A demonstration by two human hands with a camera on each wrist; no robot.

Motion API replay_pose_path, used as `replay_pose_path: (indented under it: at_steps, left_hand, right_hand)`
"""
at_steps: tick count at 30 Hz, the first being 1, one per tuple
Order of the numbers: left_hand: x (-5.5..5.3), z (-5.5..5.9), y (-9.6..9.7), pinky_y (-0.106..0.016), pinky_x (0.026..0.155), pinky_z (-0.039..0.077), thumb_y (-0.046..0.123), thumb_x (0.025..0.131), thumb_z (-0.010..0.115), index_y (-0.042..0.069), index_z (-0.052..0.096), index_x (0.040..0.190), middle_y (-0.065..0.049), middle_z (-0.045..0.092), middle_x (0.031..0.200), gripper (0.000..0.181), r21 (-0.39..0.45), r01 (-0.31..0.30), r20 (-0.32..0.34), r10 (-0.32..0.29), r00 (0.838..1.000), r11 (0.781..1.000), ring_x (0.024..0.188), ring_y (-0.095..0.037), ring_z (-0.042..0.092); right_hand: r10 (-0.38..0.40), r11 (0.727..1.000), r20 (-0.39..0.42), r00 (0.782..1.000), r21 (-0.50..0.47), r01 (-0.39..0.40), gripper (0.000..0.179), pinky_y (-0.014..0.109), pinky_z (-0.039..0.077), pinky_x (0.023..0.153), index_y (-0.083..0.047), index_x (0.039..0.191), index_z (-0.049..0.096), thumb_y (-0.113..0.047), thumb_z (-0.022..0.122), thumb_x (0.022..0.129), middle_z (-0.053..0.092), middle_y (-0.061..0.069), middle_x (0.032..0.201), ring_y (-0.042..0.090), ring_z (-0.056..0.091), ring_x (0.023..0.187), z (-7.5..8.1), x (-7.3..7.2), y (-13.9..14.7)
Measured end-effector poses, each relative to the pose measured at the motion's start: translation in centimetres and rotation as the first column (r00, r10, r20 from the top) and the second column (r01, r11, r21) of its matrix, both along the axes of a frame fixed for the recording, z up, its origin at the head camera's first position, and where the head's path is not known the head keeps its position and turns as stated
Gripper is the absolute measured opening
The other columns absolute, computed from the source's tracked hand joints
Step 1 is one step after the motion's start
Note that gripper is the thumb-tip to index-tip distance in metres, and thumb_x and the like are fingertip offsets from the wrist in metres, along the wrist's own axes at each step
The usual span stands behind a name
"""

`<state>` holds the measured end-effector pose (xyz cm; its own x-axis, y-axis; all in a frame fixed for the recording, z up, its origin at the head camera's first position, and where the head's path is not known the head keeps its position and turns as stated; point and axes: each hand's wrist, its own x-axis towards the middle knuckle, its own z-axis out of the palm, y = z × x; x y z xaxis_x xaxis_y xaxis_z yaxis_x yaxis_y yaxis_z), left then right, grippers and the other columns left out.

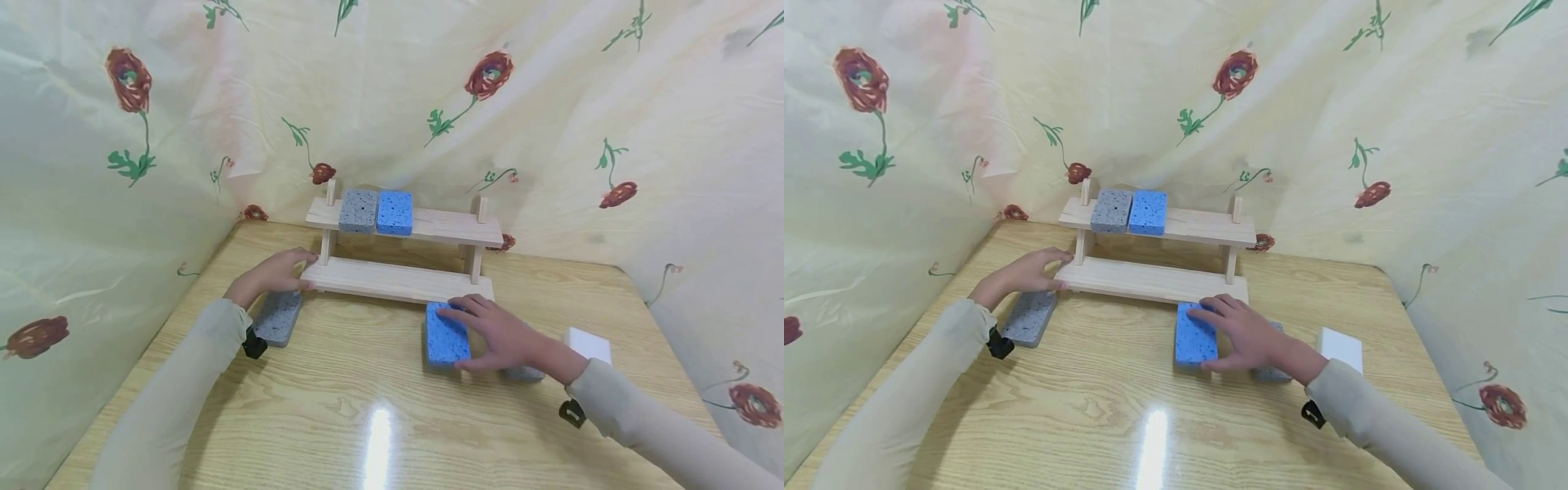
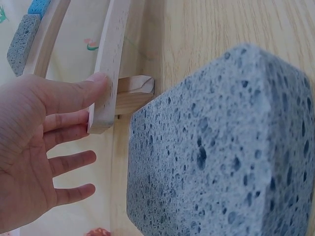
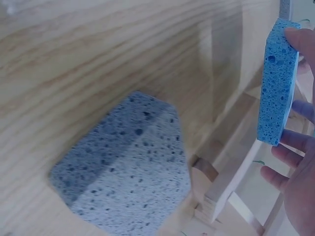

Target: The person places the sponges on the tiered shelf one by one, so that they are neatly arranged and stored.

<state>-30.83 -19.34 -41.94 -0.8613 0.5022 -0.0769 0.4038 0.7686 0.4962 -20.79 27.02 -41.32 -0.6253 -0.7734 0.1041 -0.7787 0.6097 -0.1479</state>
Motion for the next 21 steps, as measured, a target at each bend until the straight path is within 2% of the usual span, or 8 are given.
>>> replay_pose_path:
  at_steps: [12,21]
  left_hand:
    - [-0.1,0.0,0.0,-0.060,0.120,0.033,0.021,0.092,0.076,-0.007,0.049,0.146,-0.028,0.046,0.153,0.066,-0.002,-0.003,0.002,0.003,1.000,1.000,0.144,-0.047,0.040]
    - [-0.1,0.0,-0.1,-0.059,0.120,0.033,0.019,0.092,0.075,-0.008,0.049,0.146,-0.029,0.047,0.152,0.065,0.006,0.001,0.005,-0.001,1.000,1.000,0.144,-0.047,0.040]
  right_hand:
    - [0.024,0.999,-0.075,0.997,-0.046,-0.028,0.092,0.060,0.051,0.100,-0.019,0.153,0.046,-0.064,0.076,0.080,0.052,0.015,0.147,0.036,0.051,0.133,1.0,-1.1,-0.3]
    - [-0.001,0.998,-0.081,0.997,-0.059,-0.003,0.091,0.061,0.049,0.104,-0.020,0.153,0.046,-0.061,0.078,0.079,0.049,0.016,0.150,0.038,0.048,0.136,2.1,-1.9,-0.4]
